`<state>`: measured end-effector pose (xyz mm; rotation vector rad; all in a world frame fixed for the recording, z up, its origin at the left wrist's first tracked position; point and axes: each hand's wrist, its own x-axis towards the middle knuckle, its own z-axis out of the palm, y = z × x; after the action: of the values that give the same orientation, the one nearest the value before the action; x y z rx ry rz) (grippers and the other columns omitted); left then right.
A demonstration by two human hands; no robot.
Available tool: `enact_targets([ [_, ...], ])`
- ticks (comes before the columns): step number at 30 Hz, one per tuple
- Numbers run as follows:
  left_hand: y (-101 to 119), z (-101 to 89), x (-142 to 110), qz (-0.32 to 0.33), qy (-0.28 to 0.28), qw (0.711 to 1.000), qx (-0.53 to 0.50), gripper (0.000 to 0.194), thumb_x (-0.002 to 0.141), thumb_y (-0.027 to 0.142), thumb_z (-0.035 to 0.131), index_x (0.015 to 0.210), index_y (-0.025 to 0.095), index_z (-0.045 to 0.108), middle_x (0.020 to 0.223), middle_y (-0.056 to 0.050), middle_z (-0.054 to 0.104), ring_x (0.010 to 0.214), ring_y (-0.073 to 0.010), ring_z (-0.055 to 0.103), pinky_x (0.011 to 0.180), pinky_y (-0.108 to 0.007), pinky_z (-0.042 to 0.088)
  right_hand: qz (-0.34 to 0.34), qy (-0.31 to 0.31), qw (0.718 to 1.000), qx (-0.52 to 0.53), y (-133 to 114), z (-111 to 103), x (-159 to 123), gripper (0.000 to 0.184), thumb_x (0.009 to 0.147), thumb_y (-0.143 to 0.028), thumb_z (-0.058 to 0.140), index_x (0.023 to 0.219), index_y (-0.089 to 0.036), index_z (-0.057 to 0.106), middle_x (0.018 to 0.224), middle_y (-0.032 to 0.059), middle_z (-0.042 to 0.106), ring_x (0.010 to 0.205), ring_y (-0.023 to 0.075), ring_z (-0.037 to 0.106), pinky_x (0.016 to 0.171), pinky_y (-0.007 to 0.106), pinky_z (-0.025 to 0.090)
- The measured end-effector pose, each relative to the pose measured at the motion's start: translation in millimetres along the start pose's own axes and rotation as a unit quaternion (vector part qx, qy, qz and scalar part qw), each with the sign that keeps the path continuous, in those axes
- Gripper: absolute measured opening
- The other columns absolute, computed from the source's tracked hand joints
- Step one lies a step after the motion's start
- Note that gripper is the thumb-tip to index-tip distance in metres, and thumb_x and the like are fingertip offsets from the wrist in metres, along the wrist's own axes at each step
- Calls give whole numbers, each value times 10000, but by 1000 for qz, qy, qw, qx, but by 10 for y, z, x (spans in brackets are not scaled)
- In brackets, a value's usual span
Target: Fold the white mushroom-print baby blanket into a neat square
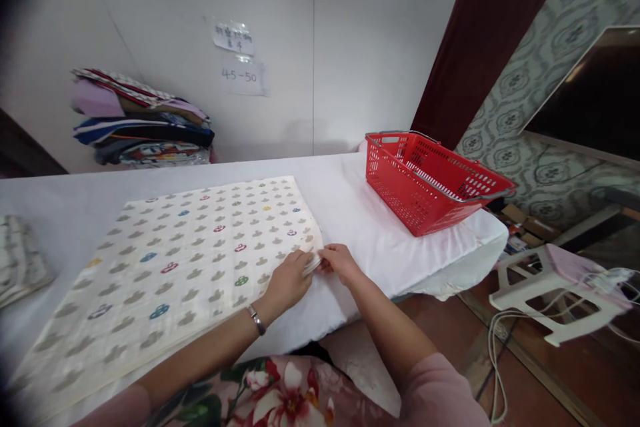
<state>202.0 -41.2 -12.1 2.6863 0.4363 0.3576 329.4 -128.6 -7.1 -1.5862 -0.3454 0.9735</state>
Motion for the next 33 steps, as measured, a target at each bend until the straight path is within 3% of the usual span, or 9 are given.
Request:
enact_targets([
  [5, -66, 66, -144, 10, -27, 999, 45, 280, 763, 95, 449, 1016, 176, 538, 1005, -73, 557, 961, -204, 504, 841, -331, 406, 0, 31, 997, -69, 40, -17, 30, 69, 699, -183, 520, 637, -160, 537, 459, -29, 546, 428, 92, 515, 403, 180, 375],
  [8, -149, -27, -87, 6, -36, 999, -14, 210, 823, 257, 469, 994, 195, 574, 993, -52, 603, 950, -191, 539, 846, -312, 419, 3, 38, 995, -88, 76, -10, 38, 53, 694, -161, 490, 655, -164, 526, 441, -26, 550, 406, 95, 509, 388, 177, 360],
  [10, -267, -117, 19, -20, -15, 999, -45, 306, 873, 372, 403, 1061, 202, 573, 1072, -51, 614, 1011, -185, 539, 887, -309, 412, 10, 33, 995, -95, 96, -7, 49, 47, 696, -161, 474, 680, -167, 517, 437, -22, 557, 399, 102, 516, 379, 177, 352],
  [14, -620, -198, 218, 8, -30, 999, 14, 459, 899, 453, 323, 1284, 236, 448, 1372, -56, 442, 1278, -220, 354, 1054, -415, 257, 13, 26, 993, -110, 139, -34, 85, 47, 695, -155, 454, 706, -173, 496, 435, -25, 561, 378, 101, 504, 375, 177, 355],
  [17, -807, -154, 253, 7, -57, 995, 79, 503, 883, 481, 350, 1326, 250, 404, 1439, -64, 341, 1335, -259, 258, 1072, -518, 161, 18, 28, 993, -116, 177, -75, 105, 51, 690, -145, 443, 703, -179, 478, 415, -31, 545, 357, 102, 489, 363, 180, 346],
  [20, -793, -107, 260, 0, -53, 994, 95, 539, 879, 506, 342, 1338, 227, 391, 1455, -81, 303, 1347, -275, 225, 1065, -544, 164, 27, 22, 993, -115, 204, -105, 105, 56, 687, -152, 444, 718, -177, 483, 423, -25, 553, 352, 104, 494, 351, 179, 333],
  [24, -677, -64, 361, 58, 10, 993, 106, 525, 897, 483, 312, 1353, 228, 368, 1470, -73, 273, 1369, -244, 163, 1096, -508, 102, 24, 6, 994, -109, 210, -110, 91, 88, 683, -167, 452, 756, -168, 502, 455, -24, 570, 370, 102, 519, 354, 172, 349],
  [29, -758, 7, 546, 35, -47, 993, 100, 531, 883, 497, 341, 1336, 224, 393, 1434, -96, 344, 1340, -272, 241, 1064, -551, 158, 32, 9, 994, -102, 206, -118, 69, 93, 673, -163, 437, 753, -172, 485, 414, -27, 548, 351, 114, 507, 349, 181, 360],
  [33, -757, 57, 653, 49, -3, 994, 100, 486, 900, 470, 320, 1313, 237, 424, 1429, -95, 352, 1339, -264, 243, 1064, -555, 143, 44, -9, 994, -102, 190, -119, 70, 98, 665, -165, 427, 748, -172, 479, 415, -23, 551, 347, 117, 510, 342, 179, 347],
])
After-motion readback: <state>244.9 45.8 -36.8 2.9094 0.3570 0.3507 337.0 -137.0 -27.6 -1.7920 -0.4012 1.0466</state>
